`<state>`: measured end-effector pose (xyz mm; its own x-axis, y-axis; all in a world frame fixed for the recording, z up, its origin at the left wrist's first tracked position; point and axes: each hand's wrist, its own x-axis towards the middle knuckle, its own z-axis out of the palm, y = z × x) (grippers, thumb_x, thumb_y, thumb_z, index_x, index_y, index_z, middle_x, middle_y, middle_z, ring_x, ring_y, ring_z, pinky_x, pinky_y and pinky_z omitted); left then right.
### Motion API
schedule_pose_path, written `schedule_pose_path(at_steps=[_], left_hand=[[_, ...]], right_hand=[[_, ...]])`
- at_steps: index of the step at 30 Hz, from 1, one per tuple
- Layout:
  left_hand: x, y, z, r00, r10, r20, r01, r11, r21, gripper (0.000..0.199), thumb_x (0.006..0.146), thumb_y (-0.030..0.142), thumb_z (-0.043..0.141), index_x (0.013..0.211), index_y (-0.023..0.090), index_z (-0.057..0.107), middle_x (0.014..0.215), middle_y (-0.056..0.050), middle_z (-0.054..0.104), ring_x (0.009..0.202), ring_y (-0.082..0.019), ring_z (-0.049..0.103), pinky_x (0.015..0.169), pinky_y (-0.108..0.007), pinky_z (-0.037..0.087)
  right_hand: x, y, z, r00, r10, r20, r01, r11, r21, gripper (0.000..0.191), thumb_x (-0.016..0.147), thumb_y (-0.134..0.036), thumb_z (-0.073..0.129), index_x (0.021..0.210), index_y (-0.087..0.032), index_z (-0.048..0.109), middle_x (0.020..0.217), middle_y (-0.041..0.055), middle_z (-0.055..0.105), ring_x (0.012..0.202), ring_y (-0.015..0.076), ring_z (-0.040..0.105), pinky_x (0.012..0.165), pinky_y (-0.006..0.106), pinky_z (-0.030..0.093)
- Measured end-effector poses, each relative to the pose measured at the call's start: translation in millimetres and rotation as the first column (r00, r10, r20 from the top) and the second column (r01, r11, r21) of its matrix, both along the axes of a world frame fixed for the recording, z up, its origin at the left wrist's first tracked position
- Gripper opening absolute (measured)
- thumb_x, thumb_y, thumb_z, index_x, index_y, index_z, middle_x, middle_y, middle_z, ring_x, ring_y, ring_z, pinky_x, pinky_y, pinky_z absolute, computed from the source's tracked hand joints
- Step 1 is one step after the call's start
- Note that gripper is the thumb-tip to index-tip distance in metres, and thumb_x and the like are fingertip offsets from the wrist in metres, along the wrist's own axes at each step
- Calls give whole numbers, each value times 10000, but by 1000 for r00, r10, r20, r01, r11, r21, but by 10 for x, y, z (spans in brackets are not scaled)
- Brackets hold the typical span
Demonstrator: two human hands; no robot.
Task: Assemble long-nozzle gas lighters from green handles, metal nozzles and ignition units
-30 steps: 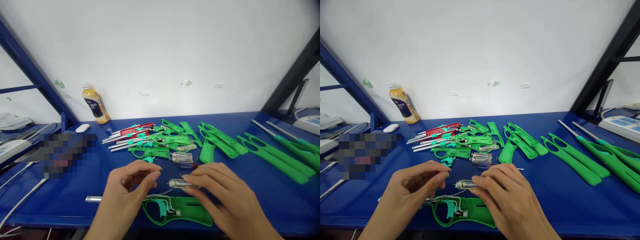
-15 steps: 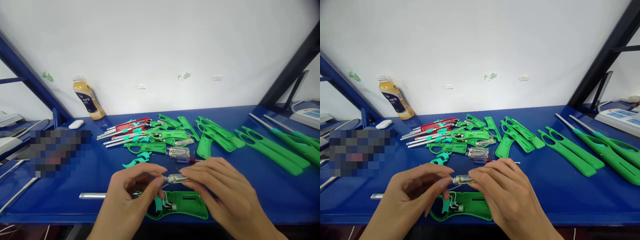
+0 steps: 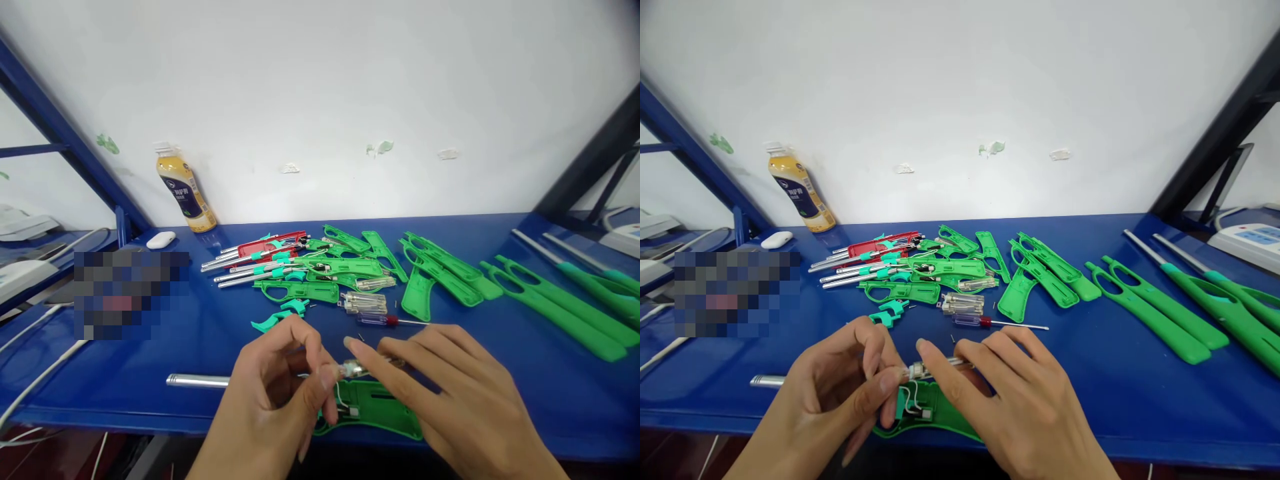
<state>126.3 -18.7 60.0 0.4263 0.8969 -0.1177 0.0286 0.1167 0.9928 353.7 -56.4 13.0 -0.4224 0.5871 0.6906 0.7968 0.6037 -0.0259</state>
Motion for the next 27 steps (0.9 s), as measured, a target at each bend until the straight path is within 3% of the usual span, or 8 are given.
schedule_pose_path(at_steps=[6, 11, 13, 15, 17, 18, 23, 27], left_hand=[[7, -19, -47, 998, -46, 36, 47, 999, -16, 469, 938, 533, 804, 790, 236, 473, 674, 45, 601, 474, -68, 471, 369, -143, 368], [-62, 18, 22, 976, 34, -214, 21, 968, 250, 141, 1031, 421, 700, 1018, 281, 683, 738, 52, 705, 646, -108, 674, 541, -162, 485], [-117, 63, 42, 925, 138, -355, 46, 885, 464, 117, 1040, 362, 671, 1146, 351, 721, 843, 58, 762, 752, -132, 721, 636, -197, 528], [-182, 114, 42, 864, 228, -449, 137, 752, 645, 142, 1036, 298, 646, 1095, 370, 753, 933, 58, 782, 846, -148, 728, 726, -229, 540], [-256, 157, 26, 817, 256, -517, 241, 662, 709, 176, 1032, 256, 629, 1030, 356, 773, 976, 49, 774, 909, -161, 711, 809, -259, 539], [-295, 174, 13, 793, 251, -555, 284, 653, 702, 190, 1041, 255, 617, 1039, 354, 779, 989, 41, 767, 931, -170, 700, 835, -273, 538], [-460, 220, -35, 705, 198, -681, 369, 718, 590, 191, 1074, 327, 616, 1155, 378, 781, 1097, 27, 750, 1070, -200, 673, 930, -305, 521], [-481, 245, -3, 711, 90, -698, 402, 761, 508, 167, 1064, 305, 631, 1101, 368, 781, 1098, 41, 732, 1045, -176, 673, 941, -279, 497]], right_hand=[[-73, 11, 59, 1000, -22, 15, 21, 998, 59, 492, 1078, -8, 412, 1369, -256, 721, 1039, 31, 796, 836, 202, 575, 861, 367, 400], [-81, 10, 41, 997, -56, -57, 56, 998, -11, 478, 1061, 17, 467, 1383, -266, 679, 1072, 28, 776, 907, 213, 581, 897, 389, 386], [-72, 11, 37, 988, -78, -131, 65, 993, -99, 413, 1064, -12, 523, 1369, -262, 649, 1079, 15, 764, 943, 209, 602, 906, 382, 390], [-61, -1, 41, 972, -102, -211, 67, 983, -168, 302, 1085, -81, 548, 1320, -259, 616, 1102, 9, 754, 963, 199, 636, 910, 366, 411], [-53, -33, 47, 954, -109, -279, 54, 979, -198, 208, 1107, -138, 505, 1251, -267, 582, 1079, 8, 733, 941, 191, 658, 879, 348, 445], [-52, -55, 49, 946, -114, -304, 52, 978, -204, 180, 1111, -158, 475, 1222, -268, 566, 1051, 13, 715, 938, 197, 663, 871, 349, 459], [-102, -125, 37, 917, -202, -344, 125, 964, -234, 34, 1090, -237, 515, 1092, -270, 505, 926, 16, 605, 922, 228, 633, 869, 386, 488], [-218, -80, 91, 930, -108, -351, 2, 957, -290, 170, 1050, -141, 537, 990, -276, 452, 867, -32, 586, 762, 152, 594, 701, 303, 488]])
